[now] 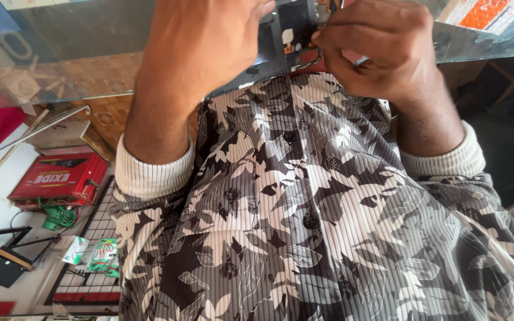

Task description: The person repairs a smartphone by using tweezers to remove a small component, applying glue with a syringe, and attaching a new back cover. They then use a heat gun to warm the device and carefully align and press the back cover into place.

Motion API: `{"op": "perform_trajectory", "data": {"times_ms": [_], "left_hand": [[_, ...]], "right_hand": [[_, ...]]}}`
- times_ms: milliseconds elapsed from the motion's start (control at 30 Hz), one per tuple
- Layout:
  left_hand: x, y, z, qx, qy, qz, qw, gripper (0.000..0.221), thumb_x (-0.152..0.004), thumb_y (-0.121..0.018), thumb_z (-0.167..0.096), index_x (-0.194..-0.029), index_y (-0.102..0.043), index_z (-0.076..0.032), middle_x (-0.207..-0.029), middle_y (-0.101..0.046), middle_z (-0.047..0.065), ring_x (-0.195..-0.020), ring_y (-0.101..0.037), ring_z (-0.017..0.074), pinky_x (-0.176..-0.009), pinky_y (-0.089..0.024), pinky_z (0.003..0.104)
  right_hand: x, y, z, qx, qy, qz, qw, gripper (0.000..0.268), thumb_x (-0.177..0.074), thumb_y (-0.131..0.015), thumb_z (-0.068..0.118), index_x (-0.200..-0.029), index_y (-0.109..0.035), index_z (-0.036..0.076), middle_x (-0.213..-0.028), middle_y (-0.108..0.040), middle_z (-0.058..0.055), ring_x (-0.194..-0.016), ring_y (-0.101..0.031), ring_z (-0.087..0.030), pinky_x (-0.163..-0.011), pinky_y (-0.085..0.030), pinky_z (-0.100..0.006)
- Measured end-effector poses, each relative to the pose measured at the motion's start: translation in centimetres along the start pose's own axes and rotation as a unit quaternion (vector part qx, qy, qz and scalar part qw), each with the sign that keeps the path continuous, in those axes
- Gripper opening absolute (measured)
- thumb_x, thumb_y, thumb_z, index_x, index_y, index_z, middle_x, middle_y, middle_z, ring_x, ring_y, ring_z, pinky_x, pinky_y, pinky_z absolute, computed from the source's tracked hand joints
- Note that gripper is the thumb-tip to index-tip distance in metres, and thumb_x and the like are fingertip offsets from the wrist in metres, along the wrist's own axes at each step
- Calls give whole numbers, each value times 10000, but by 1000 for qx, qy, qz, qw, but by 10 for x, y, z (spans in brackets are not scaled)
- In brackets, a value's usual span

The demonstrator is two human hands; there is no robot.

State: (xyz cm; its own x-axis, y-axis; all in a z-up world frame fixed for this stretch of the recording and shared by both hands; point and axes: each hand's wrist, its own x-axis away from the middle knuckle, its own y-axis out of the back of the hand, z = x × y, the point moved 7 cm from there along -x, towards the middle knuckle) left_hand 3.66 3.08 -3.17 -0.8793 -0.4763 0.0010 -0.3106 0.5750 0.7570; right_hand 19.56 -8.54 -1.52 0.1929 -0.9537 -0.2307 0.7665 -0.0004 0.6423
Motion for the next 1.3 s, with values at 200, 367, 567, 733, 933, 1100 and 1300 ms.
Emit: {"op": "perform_trajectory", "data": {"times_ms": [200,367,567,733,933,1100,1300], "left_hand": [[-2,26,-13,63,28,-13,998,185,-964,-687,16,-1118,-757,-61,-1039,-725,149,-912,-689,361,-788,-526,456],[0,26,-15,74,41,-13,996,268,-924,-692,55,-1158,-754,-61,-1056,-732,132,-884,-689,368,-735,-530,454],[3,22,-20,68,47,-7,997,277,-969,-676,41,-1209,-736,-85,-1083,-728,129,-886,-694,370,-735,-529,456],[2,18,-20,78,48,-3,996,306,-976,-665,45,-1245,-707,-95,-1073,-725,121,-889,-699,360,-726,-530,457],[3,6,-26,50,56,3,997,323,-987,-674,37,-1275,-693,-106,-1129,-717,96,-955,-699,359,-771,-537,469],[8,1,-32,45,77,-29,996,300,-990,-672,42,-1271,-668,-62,-1149,-696,100,-939,-697,355,-772,-558,433],[13,-9,-40,51,85,-78,992,274,-1027,-686,37,-1284,-632,-41,-1178,-672,98,-960,-716,330,-776,-584,384]], "right_hand": [[31,-7,-17,-91,-119,-61,987,160,-924,-711,-144,-1033,-743,-32,-1033,-748,-126,-847,-727,-148,-716,-596,-236],[45,-13,-27,-167,-204,-82,961,153,-861,-673,-193,-957,-739,-93,-965,-747,-199,-730,-673,-173,-612,-533,-253],[60,-26,-32,-365,-297,-112,875,65,-1016,-688,-128,-1077,-703,-109,-1070,-725,-182,-956,-748,-173,-779,-641,-248],[62,-31,-30,-423,-341,-123,831,91,-1016,-682,-144,-1086,-672,-86,-1073,-720,-178,-981,-759,-186,-858,-672,-295],[50,-28,-27,-441,-376,-140,803,99,-1019,-691,-130,-1080,-656,-60,-1034,-735,-139,-947,-774,-174,-866,-671,-283],[45,-25,-25,-390,-349,-135,841,100,-1054,-712,-125,-1120,-677,-59,-1099,-732,-126,-978,-753,-156,-873,-655,-263],[47,-21,-25,-315,-301,-121,892,117,-1093,-689,-184,-1166,-681,-92,-1146,-732,-147,-1050,-752,-187,-959,-650,-295]]}}
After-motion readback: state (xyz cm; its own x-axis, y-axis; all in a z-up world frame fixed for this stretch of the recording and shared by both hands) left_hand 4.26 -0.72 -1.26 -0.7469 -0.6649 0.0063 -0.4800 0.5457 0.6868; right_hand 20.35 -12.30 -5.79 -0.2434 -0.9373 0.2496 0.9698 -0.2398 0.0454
